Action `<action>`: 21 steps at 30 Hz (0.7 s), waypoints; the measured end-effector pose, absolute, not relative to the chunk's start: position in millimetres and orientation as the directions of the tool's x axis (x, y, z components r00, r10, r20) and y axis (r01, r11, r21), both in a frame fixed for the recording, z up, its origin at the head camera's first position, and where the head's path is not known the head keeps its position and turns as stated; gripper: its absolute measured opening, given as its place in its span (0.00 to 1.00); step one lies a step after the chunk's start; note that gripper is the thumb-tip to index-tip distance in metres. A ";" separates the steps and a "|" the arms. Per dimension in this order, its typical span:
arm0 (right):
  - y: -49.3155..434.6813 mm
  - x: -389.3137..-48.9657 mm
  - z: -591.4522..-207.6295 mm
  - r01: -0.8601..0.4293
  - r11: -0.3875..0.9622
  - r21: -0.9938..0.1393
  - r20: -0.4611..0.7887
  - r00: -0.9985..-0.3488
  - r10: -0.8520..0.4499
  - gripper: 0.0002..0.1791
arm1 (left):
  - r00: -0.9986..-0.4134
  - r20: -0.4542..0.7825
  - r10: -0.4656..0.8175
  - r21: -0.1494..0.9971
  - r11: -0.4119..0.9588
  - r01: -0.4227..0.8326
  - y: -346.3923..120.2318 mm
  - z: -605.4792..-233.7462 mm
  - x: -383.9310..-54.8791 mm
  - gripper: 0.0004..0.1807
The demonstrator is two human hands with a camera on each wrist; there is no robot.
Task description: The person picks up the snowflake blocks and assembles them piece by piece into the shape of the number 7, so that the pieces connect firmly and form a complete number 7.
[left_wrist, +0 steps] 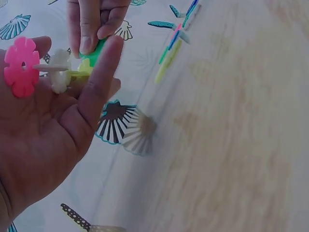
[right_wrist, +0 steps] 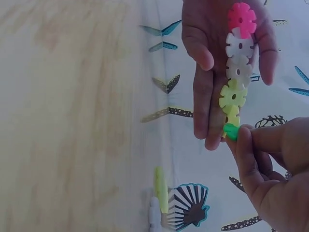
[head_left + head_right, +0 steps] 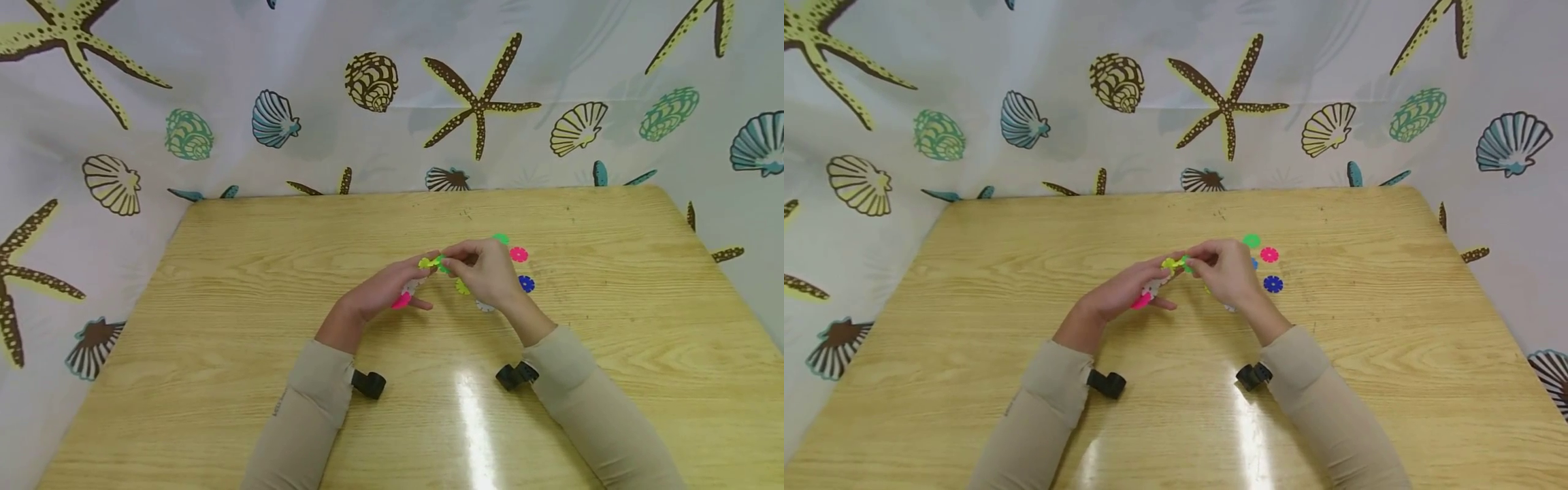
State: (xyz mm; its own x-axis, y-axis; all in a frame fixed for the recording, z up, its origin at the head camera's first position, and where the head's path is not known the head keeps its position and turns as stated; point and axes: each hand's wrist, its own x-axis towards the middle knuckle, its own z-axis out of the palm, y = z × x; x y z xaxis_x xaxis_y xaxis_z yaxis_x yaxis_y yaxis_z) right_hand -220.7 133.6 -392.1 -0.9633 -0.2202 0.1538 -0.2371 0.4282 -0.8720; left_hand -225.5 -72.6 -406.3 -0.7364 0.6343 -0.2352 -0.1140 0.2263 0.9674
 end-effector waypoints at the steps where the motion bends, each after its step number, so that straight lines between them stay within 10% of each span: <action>1: 133.3 -220.9 -392.5 -0.240 0.429 -0.871 0.157 -0.963 -0.221 0.08 | -0.737 -0.229 0.636 0.969 0.222 -0.110 -72.8 -406.6 -225.8 0.30; 21: 139.3 -222.3 -381.2 -0.247 0.347 -0.905 0.181 -0.960 -0.211 0.10 | -0.752 -0.088 0.654 0.987 -0.043 -0.152 -74.4 -402.4 -227.0 0.32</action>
State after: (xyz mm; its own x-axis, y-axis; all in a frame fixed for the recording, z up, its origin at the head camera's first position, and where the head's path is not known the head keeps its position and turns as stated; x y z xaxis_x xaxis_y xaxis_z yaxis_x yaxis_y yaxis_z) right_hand -222.3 139.3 -381.2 -0.9605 -0.2113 0.1812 -0.2470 0.3469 -0.9048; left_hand -227.0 -74.4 -402.4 -0.7518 0.6535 -0.0876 -0.1523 -0.0429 0.9874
